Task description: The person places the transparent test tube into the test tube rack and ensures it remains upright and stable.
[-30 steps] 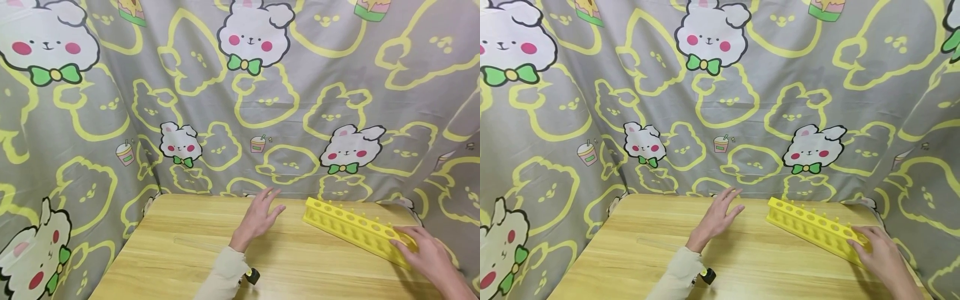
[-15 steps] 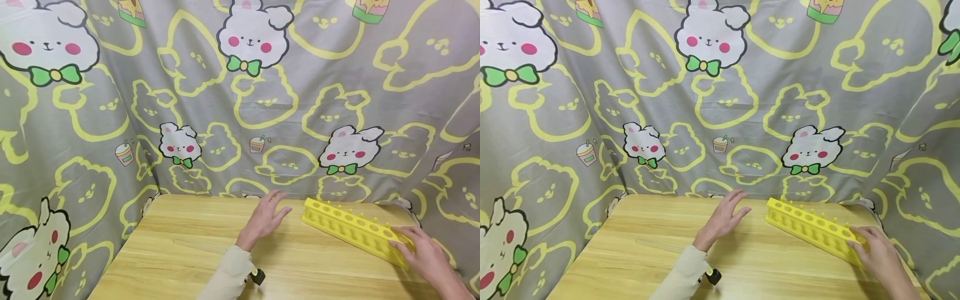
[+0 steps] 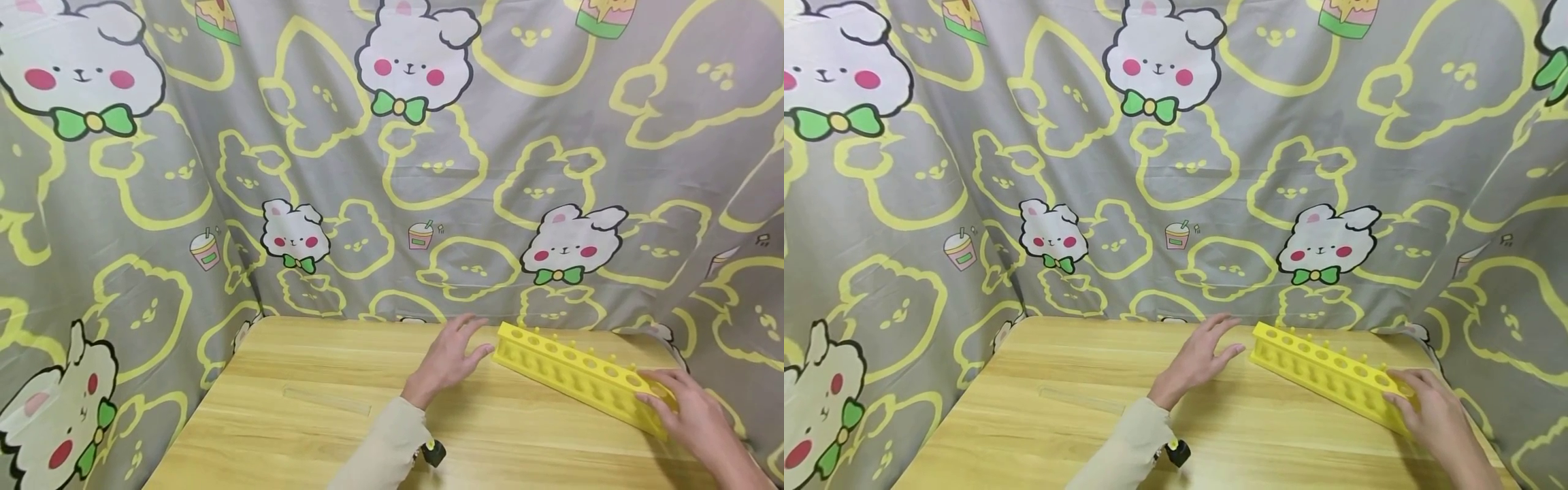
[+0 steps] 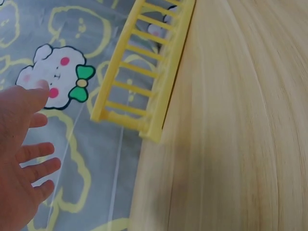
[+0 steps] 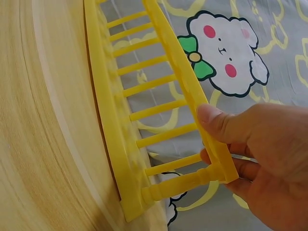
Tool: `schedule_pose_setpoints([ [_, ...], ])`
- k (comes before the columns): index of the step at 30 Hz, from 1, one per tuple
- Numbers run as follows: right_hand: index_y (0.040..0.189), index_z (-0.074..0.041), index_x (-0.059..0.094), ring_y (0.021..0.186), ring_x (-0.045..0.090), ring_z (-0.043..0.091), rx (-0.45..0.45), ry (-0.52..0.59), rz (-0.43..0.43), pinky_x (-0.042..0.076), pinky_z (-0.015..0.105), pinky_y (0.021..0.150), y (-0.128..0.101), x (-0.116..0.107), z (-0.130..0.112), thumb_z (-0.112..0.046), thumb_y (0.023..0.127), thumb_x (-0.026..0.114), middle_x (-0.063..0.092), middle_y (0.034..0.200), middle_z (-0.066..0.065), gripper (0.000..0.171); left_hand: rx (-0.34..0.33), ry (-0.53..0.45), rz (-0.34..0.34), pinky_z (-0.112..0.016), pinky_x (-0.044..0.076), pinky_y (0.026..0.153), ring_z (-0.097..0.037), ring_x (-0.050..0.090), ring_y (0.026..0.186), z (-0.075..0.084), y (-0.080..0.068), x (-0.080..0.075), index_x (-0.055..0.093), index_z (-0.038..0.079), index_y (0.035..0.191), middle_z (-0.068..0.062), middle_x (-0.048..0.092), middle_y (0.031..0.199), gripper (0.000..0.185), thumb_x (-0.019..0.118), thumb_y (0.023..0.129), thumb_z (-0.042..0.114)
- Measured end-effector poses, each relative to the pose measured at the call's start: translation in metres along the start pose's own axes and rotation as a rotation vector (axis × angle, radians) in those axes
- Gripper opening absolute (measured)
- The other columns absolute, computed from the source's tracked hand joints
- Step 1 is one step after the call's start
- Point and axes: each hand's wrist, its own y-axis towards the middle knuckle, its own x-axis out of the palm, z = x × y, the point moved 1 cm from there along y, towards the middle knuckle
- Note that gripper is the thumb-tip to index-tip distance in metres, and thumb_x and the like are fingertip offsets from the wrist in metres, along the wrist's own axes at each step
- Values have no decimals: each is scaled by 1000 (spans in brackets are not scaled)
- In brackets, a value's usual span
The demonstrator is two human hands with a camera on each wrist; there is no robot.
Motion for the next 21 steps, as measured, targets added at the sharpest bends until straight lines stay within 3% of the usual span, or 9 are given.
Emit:
schedule_pose_setpoints([
  [9, 111, 0, 71, 78, 58, 16, -10, -22, 7, 48, 43, 55, 1, -2, 3, -8, 76, 88, 62, 105, 15, 40, 14, 10, -13, -37, 39, 116, -22, 46, 141, 9, 8, 10, 51, 19, 151, -5, 45, 157, 53, 58, 105, 45],
  [14, 111, 0, 71, 80, 56, 10, -20, -14, 28, 49, 57, 57, 0, 0, 3, -10, 78, 88, 61, 105, 16, 38, 33, 21, -18, -34, 38, 116, -21, 46, 141, 15, 12, 12, 51, 18, 151, -4, 45, 156, 54, 58, 105, 45],
  [21, 111, 1, 71, 82, 55, 9, -28, -4, 39, 48, 62, 61, -1, 1, 3, -10, 78, 88, 61, 105, 16, 38, 30, 51, -38, -33, 39, 116, -22, 45, 142, 18, 17, 18, 52, 19, 151, -6, 45, 156, 53, 58, 105, 44],
])
